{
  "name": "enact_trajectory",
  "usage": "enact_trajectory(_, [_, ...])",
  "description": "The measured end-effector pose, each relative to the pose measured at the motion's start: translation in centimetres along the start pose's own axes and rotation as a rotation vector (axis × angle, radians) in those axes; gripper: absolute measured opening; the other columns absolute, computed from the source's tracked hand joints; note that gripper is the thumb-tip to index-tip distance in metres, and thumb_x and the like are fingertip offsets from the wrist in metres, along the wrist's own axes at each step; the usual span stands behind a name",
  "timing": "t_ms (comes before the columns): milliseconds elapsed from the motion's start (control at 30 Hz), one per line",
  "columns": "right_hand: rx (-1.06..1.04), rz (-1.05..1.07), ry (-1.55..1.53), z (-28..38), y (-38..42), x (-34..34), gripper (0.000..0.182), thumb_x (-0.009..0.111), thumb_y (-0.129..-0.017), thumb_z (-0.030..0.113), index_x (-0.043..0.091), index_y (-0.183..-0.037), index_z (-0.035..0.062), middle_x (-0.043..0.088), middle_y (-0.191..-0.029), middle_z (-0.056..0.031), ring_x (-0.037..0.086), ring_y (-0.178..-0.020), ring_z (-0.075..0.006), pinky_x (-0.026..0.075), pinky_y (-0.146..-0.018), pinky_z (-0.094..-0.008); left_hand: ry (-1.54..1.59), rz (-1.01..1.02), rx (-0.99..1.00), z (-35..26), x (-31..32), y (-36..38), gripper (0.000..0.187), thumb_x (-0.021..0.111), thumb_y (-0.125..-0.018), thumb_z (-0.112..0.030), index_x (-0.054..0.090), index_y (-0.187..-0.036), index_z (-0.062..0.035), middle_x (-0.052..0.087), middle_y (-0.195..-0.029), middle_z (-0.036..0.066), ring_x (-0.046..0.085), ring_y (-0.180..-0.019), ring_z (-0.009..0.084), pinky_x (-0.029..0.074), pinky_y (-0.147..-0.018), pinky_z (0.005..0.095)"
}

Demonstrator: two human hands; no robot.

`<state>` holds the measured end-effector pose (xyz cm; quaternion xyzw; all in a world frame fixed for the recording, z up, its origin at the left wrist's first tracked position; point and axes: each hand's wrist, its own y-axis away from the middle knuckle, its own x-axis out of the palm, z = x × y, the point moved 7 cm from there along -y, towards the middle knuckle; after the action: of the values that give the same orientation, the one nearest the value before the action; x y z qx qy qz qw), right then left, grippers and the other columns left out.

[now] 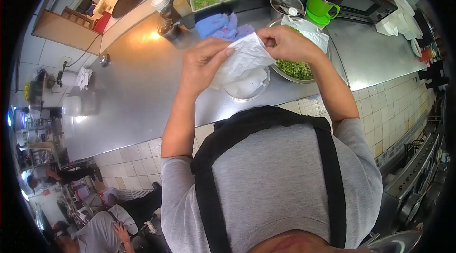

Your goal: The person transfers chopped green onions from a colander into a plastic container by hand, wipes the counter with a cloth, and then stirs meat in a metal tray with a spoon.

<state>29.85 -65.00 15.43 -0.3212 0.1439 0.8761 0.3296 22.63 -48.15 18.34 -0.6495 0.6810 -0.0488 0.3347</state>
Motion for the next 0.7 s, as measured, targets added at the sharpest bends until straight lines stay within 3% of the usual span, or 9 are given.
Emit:
enact_trajectory(167, [-0.02, -0.087, -0.087, -3.0, 0.3, -1.8, 0.018, 0.066, -0.078, 0.008, 0.062, -0.096, 0.0053, 0.063, -0.097, -0.0023, 0.055, -0.083, -0.0094, 0.045, -0.076, -0.0247, 0.154, -0.211, -0.225, 2.7, -0.5, 1.3, 0.014, 0.067, -0.087, -0.01, 0.07, -0.095, 0.0017, 0.067, -0.083, 0.005, 0.058, -0.077, 0.0093, 0.045, -0.069, 0.0227])
enact_trajectory(233, [-0.209, -0.25, -0.77, -2.3, 0.8, -2.4, 0.041, 0.064, -0.079, 0.007, 0.054, -0.119, 0.0105, 0.06, -0.112, -0.0067, 0.055, -0.091, -0.0104, 0.045, -0.081, -0.0254, 0.264, -0.33, -0.298, 3.6, -0.1, 1.9, 0.016, 0.066, -0.089, -0.012, 0.07, -0.096, 0.0017, 0.066, -0.084, 0.003, 0.056, -0.078, 0.0065, 0.044, -0.069, 0.021])
enact_trajectory(267, [-0.256, -0.238, -0.852, -1.6, 0.9, -2.0, 0.073, 0.064, -0.079, 0.004, 0.031, -0.143, 0.0153, 0.054, -0.123, -0.0112, 0.054, -0.099, -0.0115, 0.046, -0.086, -0.0268, 0.349, -0.402, -0.28, 4.0, 0.0, 2.0, 0.017, 0.065, -0.09, -0.013, 0.069, -0.098, 0.0017, 0.066, -0.084, 0.002, 0.055, -0.079, 0.0052, 0.044, -0.069, 0.0204])
enact_trajectory(367, [-0.24, -0.273, -0.902, 0.1, 0.8, 1.5, 0.085, 0.068, -0.08, 0.002, 0.021, -0.149, 0.0156, 0.053, -0.125, -0.0121, 0.056, -0.102, -0.0172, 0.048, -0.083, -0.0249, 0.473, -0.512, -0.268, 4.9, 1.3, 2.4, 0.022, 0.062, -0.092, -0.012, 0.064, -0.108, 0.0021, 0.065, -0.085, 0.001, 0.054, -0.078, 0.0042, 0.044, -0.069, 0.0199])
enact_trajectory(433, [-0.187, -0.342, -0.927, 0.5, 0.6, 2.1, 0.091, 0.067, -0.078, -0.004, 0.017, -0.151, 0.0195, 0.059, -0.111, -0.0105, 0.057, -0.091, -0.0129, 0.047, -0.078, -0.0232, 0.51, -0.552, -0.271, 4.9, 1.9, 2.9, 0.027, 0.06, -0.093, -0.011, 0.059, -0.116, 0.0025, 0.065, -0.084, 0.002, 0.055, -0.077, 0.0045, 0.044, -0.069, 0.02])
enact_trajectory(533, [-0.019, -0.398, -0.506, -0.8, 0.9, 1.9, 0.089, 0.066, -0.079, -0.004, 0.019, -0.151, 0.0194, 0.056, -0.079, 0.0014, 0.05, -0.069, -0.0049, 0.044, -0.068, -0.0199, 0.524, -0.524, -0.337, 4.7, 2.1, 4.3, 0.042, 0.06, -0.092, -0.009, 0.047, -0.132, -0.001, 0.066, -0.086, 0.002, 0.057, -0.077, 0.0065, 0.046, -0.071, 0.0211])
enact_trajectory(633, [0.069, -0.322, -0.268, -1.7, 0.1, 3.3, 0.088, 0.068, -0.078, -0.002, 0.023, -0.149, 0.024, 0.049, -0.071, 0.0035, 0.044, -0.065, -0.0059, 0.043, -0.064, -0.0216, 0.151, -0.301, -0.524, 5.9, 2.3, 6.3, 0.059, 0.062, -0.089, -0.008, 0.035, -0.142, -0.0082, 0.065, -0.077, 0.005, 0.059, -0.069, 0.0089, 0.047, -0.064, 0.0251])
enact_trajectory(667, [0.034, -0.338, -0.179, -2.8, -0.4, 4.1, 0.074, 0.068, -0.079, 0.003, 0.034, -0.141, 0.0235, 0.055, -0.069, -0.0025, 0.055, -0.062, -0.0136, 0.047, -0.062, -0.0285, -0.076, -0.204, -0.54, 5.9, 2.6, 6.5, 0.062, 0.063, -0.087, -0.009, 0.036, -0.142, -0.0115, 0.065, -0.075, 0.007, 0.061, -0.066, 0.0131, 0.048, -0.061, 0.0281])
enact_trajectory(700, [0.033, -0.334, -0.18, -3.4, -0.8, 4.9, 0.074, 0.068, -0.079, 0.003, 0.034, -0.141, 0.0235, 0.055, -0.069, -0.0025, 0.055, -0.062, -0.0136, 0.047, -0.062, -0.0285, -0.303, -0.105, -0.551, 5.9, 2.8, 6.7, 0.065, 0.065, -0.084, -0.01, 0.037, -0.142, -0.0148, 0.064, -0.072, 0.01, 0.062, -0.062, 0.0173, 0.048, -0.059, 0.0311])
